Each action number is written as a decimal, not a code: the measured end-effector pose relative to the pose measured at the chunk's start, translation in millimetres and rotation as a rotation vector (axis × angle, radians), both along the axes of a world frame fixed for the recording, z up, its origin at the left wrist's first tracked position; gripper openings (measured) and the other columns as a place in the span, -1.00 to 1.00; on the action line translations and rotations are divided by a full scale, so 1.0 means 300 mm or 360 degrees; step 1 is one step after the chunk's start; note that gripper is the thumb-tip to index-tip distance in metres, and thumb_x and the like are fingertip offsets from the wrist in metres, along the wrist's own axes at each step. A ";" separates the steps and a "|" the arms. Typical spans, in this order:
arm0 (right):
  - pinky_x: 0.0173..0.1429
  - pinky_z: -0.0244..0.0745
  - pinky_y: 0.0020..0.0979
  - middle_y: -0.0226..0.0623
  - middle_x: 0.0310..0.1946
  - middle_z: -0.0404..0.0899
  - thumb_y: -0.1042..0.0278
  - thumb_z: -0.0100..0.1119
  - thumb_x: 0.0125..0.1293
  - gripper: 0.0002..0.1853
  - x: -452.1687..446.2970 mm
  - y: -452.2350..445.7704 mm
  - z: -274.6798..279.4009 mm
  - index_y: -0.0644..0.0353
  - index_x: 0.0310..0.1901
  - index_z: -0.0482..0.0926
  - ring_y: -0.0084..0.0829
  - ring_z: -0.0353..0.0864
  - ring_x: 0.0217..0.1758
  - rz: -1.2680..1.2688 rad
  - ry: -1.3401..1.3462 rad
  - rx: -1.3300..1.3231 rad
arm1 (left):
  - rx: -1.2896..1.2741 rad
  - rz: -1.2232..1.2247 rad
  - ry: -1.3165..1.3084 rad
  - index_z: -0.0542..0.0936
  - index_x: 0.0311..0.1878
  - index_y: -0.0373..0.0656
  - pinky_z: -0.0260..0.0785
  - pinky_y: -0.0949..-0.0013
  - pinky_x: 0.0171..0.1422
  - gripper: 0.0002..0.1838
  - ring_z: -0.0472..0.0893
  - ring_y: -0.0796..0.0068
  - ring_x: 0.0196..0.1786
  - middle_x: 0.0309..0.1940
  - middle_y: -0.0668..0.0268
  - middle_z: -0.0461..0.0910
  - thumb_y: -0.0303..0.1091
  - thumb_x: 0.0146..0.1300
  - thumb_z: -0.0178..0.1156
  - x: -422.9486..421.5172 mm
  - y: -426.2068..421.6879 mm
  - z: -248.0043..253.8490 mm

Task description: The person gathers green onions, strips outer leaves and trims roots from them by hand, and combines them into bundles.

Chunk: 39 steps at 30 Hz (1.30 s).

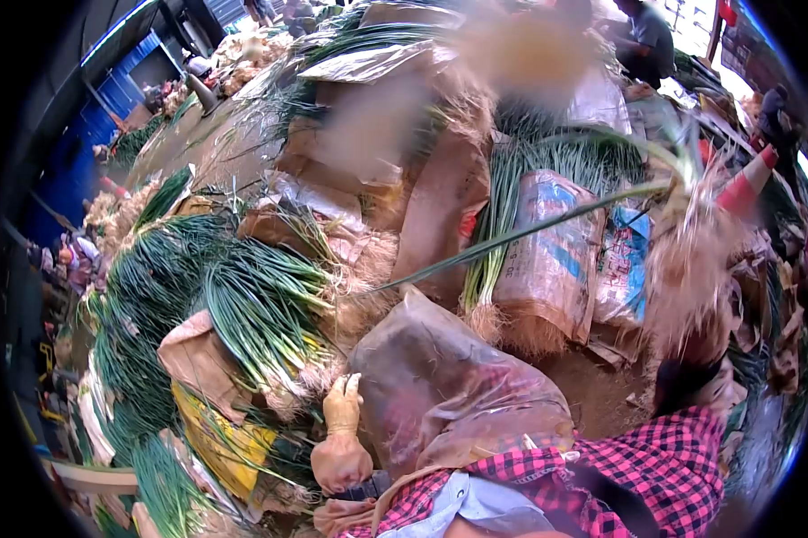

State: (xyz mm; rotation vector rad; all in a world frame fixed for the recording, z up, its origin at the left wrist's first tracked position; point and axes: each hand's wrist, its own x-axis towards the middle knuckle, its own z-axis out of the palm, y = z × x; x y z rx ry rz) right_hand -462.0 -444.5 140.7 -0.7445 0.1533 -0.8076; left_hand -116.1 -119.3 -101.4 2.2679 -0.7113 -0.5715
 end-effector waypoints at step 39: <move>-0.25 0.59 -0.39 -0.24 -0.38 0.61 0.43 0.15 0.11 -0.73 0.196 -0.090 -1.314 0.28 -0.11 0.53 -0.38 0.63 -0.33 0.0249 0.0179 0.1253 | 0.0001 0.0453 0.0382 0.39 -0.29 -0.17 0.20 0.57 -0.71 -0.88 0.34 0.65 -0.73 -0.67 0.40 0.38 -0.33 0.29 0.01 -0.020 -0.048 -0.107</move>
